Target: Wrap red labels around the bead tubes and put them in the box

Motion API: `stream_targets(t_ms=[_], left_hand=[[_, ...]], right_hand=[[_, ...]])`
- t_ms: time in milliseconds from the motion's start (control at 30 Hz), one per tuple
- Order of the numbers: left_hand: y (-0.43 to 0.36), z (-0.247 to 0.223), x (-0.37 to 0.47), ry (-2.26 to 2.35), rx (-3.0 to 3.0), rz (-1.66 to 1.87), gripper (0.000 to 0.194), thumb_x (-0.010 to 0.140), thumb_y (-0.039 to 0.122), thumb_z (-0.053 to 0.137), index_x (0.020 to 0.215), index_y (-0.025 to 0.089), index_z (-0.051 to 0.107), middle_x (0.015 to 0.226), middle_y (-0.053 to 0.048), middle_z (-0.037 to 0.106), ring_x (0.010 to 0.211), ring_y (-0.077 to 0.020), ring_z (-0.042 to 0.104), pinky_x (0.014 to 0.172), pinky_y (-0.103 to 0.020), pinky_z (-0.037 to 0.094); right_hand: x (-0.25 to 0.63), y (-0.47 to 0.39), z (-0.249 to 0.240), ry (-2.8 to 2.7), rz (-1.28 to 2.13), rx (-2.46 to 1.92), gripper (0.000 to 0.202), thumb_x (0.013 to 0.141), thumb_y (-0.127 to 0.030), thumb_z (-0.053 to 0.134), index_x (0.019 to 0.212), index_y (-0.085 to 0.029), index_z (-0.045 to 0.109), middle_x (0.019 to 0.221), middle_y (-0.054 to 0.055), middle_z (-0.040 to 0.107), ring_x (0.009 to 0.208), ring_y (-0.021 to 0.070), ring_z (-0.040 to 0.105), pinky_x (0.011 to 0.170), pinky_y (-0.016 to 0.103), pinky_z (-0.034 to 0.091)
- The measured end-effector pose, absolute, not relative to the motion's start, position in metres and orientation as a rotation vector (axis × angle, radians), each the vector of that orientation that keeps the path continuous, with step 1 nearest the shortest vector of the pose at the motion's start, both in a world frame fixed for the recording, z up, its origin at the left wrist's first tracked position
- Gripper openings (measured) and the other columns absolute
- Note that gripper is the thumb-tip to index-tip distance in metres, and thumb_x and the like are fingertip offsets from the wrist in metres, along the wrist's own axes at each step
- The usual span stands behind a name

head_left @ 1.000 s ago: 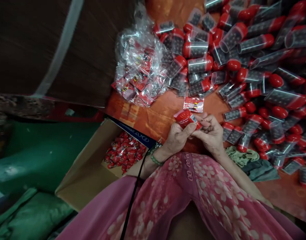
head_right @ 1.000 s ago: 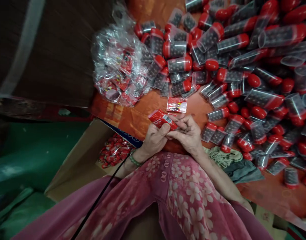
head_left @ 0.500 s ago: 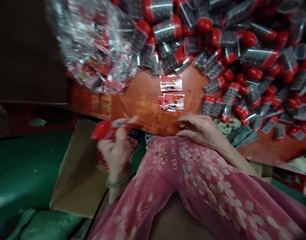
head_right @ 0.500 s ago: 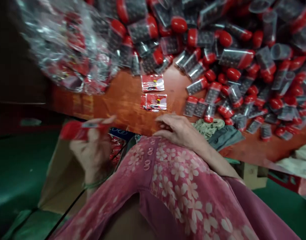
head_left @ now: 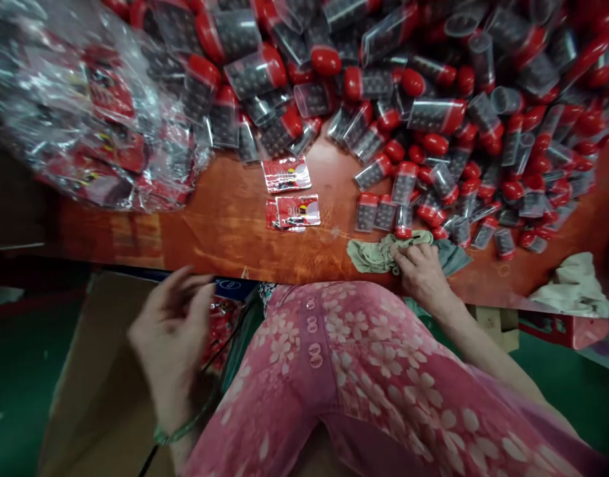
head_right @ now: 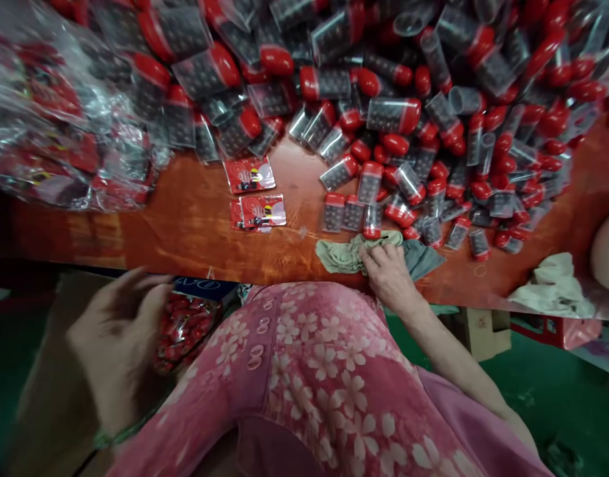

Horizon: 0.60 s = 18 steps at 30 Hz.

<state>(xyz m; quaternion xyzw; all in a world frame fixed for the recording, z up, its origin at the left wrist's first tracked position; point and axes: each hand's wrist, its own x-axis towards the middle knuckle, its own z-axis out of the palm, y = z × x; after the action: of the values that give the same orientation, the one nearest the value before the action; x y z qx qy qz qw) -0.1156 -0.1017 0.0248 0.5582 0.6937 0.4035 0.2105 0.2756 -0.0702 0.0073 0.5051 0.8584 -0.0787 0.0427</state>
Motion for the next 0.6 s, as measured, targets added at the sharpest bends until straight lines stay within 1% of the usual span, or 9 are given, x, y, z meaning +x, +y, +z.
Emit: stream_targets(t_ms=[33,133,167,233,300,367,467,533,600], left_hand=[[-0.080,0.022,-0.092,1.807,1.577,1.095,0.037,0.082,0.025,0.074,0.118,0.032,0.068,0.087,0.002,0.078,0.067,-0.0184,0.071,0.060,-0.032,0.059],[-0.026,0.019,-0.018,1.168,1.929,0.850,0.026,0.095,0.035,0.061,0.114,0.018,0.066,0.096,-0.006,0.075,0.078,-0.0168,0.070,0.073,-0.031,0.059],[-0.015,0.019,0.003,1.011,2.085,0.800,0.032,0.096,0.042,0.058,0.110,0.014,0.065,0.099,-0.010,0.074,0.087,-0.0200,0.070,0.079,-0.034,0.058],[-0.003,0.015,0.037,0.846,2.347,0.602,0.051,0.091,0.059,0.057,0.104,0.010,0.063,0.099,-0.014,0.070,0.092,-0.0256,0.066,0.079,-0.038,0.054],[-0.001,0.008,0.055,0.780,2.542,0.412,0.057,0.088,0.065,0.056,0.101,0.009,0.061,0.098,-0.015,0.066,0.094,-0.0285,0.063,0.076,-0.039,0.050],[-0.002,-0.003,0.062,0.727,2.678,0.328,0.044,0.096,0.053,0.051,0.100,0.011,0.060,0.096,-0.013,0.064,0.092,-0.0272,0.061,0.074,-0.037,0.046],[-0.005,-0.018,0.063,0.646,2.774,0.351,0.017,0.100,0.020,0.044,0.101,0.014,0.060,0.096,-0.010,0.065,0.088,-0.0222,0.060,0.071,-0.034,0.042],[-0.005,-0.024,0.067,0.620,2.757,0.377,0.020,0.097,0.010,0.043,0.099,0.014,0.062,0.092,-0.009,0.067,0.081,-0.0203,0.061,0.066,-0.032,0.040],[-0.004,-0.027,0.075,0.630,2.698,0.402,0.022,0.099,0.014,0.043,0.093,0.014,0.064,0.085,-0.010,0.069,0.074,-0.0199,0.063,0.060,-0.031,0.039]], right_hand=[[0.277,-0.068,0.005,2.662,-0.242,1.544,0.034,0.096,-0.009,0.042,0.119,-0.011,0.067,0.083,0.010,0.064,0.083,0.0253,0.046,0.073,0.039,0.036],[0.277,-0.061,0.004,2.726,-0.217,1.550,0.028,0.095,-0.010,0.044,0.100,-0.016,0.071,0.071,0.006,0.058,0.076,0.0227,0.046,0.073,0.039,0.037],[0.277,-0.059,0.007,2.742,-0.197,1.554,0.027,0.095,-0.010,0.045,0.091,-0.017,0.071,0.068,0.005,0.057,0.074,0.0217,0.046,0.073,0.038,0.037],[0.276,-0.055,0.015,2.764,-0.148,1.553,0.029,0.096,-0.013,0.048,0.074,-0.017,0.066,0.065,0.004,0.056,0.071,0.0205,0.048,0.074,0.038,0.039],[0.275,-0.050,0.026,2.752,-0.187,1.560,0.029,0.097,-0.020,0.053,0.069,-0.018,0.062,0.066,0.005,0.060,0.071,0.0211,0.051,0.073,0.038,0.041],[0.275,-0.042,0.038,2.735,-0.392,1.596,0.023,0.097,-0.028,0.058,0.078,-0.018,0.065,0.074,0.006,0.066,0.075,0.0219,0.057,0.074,0.036,0.044],[0.275,-0.022,0.052,2.739,-0.589,1.771,0.020,0.098,-0.033,0.057,0.086,-0.020,0.066,0.079,0.005,0.069,0.075,0.0203,0.061,0.073,0.032,0.047],[0.271,-0.005,0.055,2.699,-0.397,1.967,0.025,0.098,-0.039,0.057,0.083,-0.021,0.066,0.075,0.005,0.068,0.070,0.0206,0.061,0.069,0.032,0.046],[0.264,0.012,0.052,2.570,-0.171,2.112,0.031,0.096,-0.049,0.057,0.091,-0.020,0.067,0.074,0.006,0.068,0.069,0.0229,0.062,0.067,0.033,0.045]])
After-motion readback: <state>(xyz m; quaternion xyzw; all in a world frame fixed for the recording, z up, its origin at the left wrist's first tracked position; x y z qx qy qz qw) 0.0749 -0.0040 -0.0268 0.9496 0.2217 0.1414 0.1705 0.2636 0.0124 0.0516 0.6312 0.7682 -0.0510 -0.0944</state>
